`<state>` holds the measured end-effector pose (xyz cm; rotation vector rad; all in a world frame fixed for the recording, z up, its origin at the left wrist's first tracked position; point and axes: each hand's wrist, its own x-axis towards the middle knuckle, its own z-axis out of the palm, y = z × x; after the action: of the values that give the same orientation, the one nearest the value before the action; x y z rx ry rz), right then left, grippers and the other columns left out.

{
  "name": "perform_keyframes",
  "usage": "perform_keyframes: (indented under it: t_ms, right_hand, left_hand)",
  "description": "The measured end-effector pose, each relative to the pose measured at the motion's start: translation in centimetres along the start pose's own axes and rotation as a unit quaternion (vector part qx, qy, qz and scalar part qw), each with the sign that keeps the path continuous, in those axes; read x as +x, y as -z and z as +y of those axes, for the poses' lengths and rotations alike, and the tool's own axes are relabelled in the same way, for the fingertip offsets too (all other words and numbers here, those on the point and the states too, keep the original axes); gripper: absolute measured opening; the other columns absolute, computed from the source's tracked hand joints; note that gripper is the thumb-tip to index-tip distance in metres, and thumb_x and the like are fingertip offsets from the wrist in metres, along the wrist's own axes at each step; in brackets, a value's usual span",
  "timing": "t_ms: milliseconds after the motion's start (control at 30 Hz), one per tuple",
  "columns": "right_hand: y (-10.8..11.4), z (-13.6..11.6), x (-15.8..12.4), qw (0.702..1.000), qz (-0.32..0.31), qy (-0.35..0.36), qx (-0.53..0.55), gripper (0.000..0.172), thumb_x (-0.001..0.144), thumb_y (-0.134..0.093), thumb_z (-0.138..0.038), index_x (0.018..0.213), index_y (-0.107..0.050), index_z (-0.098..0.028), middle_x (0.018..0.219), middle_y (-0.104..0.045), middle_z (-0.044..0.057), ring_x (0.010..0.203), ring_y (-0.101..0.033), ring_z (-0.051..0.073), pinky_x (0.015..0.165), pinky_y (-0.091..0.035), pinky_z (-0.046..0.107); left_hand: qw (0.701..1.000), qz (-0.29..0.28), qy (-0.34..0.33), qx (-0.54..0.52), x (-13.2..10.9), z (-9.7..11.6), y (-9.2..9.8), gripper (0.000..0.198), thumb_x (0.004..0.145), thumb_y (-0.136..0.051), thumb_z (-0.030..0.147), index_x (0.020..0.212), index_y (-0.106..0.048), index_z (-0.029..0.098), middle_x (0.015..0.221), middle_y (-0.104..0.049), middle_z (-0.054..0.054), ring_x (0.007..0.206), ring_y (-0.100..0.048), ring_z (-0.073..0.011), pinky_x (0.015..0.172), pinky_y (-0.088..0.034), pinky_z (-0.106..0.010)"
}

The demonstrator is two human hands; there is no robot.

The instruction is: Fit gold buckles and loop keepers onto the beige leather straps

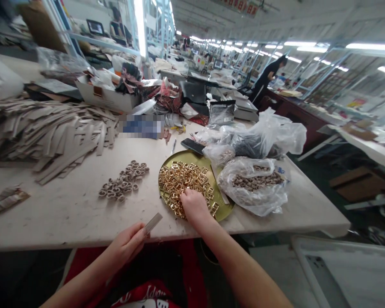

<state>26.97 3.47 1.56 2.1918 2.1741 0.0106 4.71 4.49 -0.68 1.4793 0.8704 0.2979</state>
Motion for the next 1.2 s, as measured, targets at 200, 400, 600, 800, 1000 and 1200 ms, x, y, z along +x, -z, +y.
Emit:
perform_keyframes:
  t_ms: [200, 400, 600, 800, 1000, 1200]
  right_hand:
    - [0.6, 1.2, -0.4, 0.997, 0.038, 0.07, 0.019, 0.013, 0.078, -0.049, -0.006, 0.075, -0.058, -0.013, 0.083, -0.058, 0.01, 0.076, -0.052, 0.019, 0.068, -0.038, 0.03]
    - [2.2, -0.8, -3.6, 0.822, 0.059, -0.026, 0.566, 0.009, 0.079, -0.053, -0.025, 0.076, -0.054, -0.017, 0.067, -0.054, -0.001, 0.059, -0.049, 0.011, 0.058, -0.039, 0.025]
    - [3.4, -5.6, -6.0, 0.634, -0.078, -0.05, 0.768, 0.028, 0.067, -0.067, -0.041, 0.074, -0.058, -0.015, 0.062, -0.058, -0.003, 0.053, -0.05, 0.008, 0.056, -0.041, 0.024]
    - [1.5, -9.0, -6.3, 0.545, -0.015, -0.084, 0.834, 0.033, 0.067, -0.069, -0.039, 0.091, -0.056, -0.019, 0.077, -0.06, -0.002, 0.063, -0.057, 0.01, 0.062, -0.046, 0.025]
    - [-0.1, -9.9, -6.3, 0.514, 0.072, -0.13, 0.845, 0.027, 0.072, -0.066, -0.035, 0.094, -0.06, -0.02, 0.069, -0.057, -0.003, 0.059, -0.053, 0.009, 0.061, -0.046, 0.024]
    - [-0.2, -8.6, -7.2, 0.481, -0.089, -0.1, 0.866, 0.033, 0.071, -0.067, -0.035, 0.1, -0.063, -0.019, 0.063, -0.055, -0.003, 0.054, -0.05, 0.008, 0.055, -0.043, 0.022]
  left_hand:
    - [0.999, 0.008, -0.02, 0.047, -0.6, 0.8, -0.1, 0.031, 0.085, -0.033, 0.042, 0.068, -0.042, 0.018, 0.048, -0.034, 0.008, 0.043, -0.032, -0.0089, 0.042, -0.024, -0.021]
    - [0.995, 0.061, -0.073, 0.02, -1.0, 3.9, 0.0, 0.032, 0.084, -0.036, 0.046, 0.084, -0.049, 0.016, 0.05, -0.033, 0.008, 0.045, -0.031, -0.0086, 0.043, -0.026, -0.02]
    - [0.992, 0.035, -0.095, 0.07, -1.6, 5.6, 0.4, 0.029, 0.077, -0.049, 0.042, 0.075, -0.056, 0.014, 0.056, -0.043, 0.005, 0.052, -0.036, -0.0087, 0.047, -0.029, -0.019]
    - [0.987, 0.128, -0.091, -0.019, -2.7, 3.7, -0.9, 0.029, 0.08, -0.047, 0.041, 0.082, -0.053, 0.013, 0.066, -0.051, 0.002, 0.06, -0.045, -0.0111, 0.055, -0.037, -0.021]
    - [0.991, 0.07, -0.059, -0.094, -4.0, 1.9, -0.4, 0.035, 0.082, -0.04, 0.05, 0.079, -0.047, 0.016, 0.047, -0.03, 0.01, 0.041, -0.027, -0.0062, 0.039, -0.021, -0.017]
    - [0.996, -0.075, -0.011, -0.041, -5.0, 1.8, 1.3, 0.036, 0.083, -0.042, 0.047, 0.082, -0.056, 0.013, 0.052, -0.036, 0.007, 0.046, -0.029, -0.0065, 0.042, -0.021, -0.019]
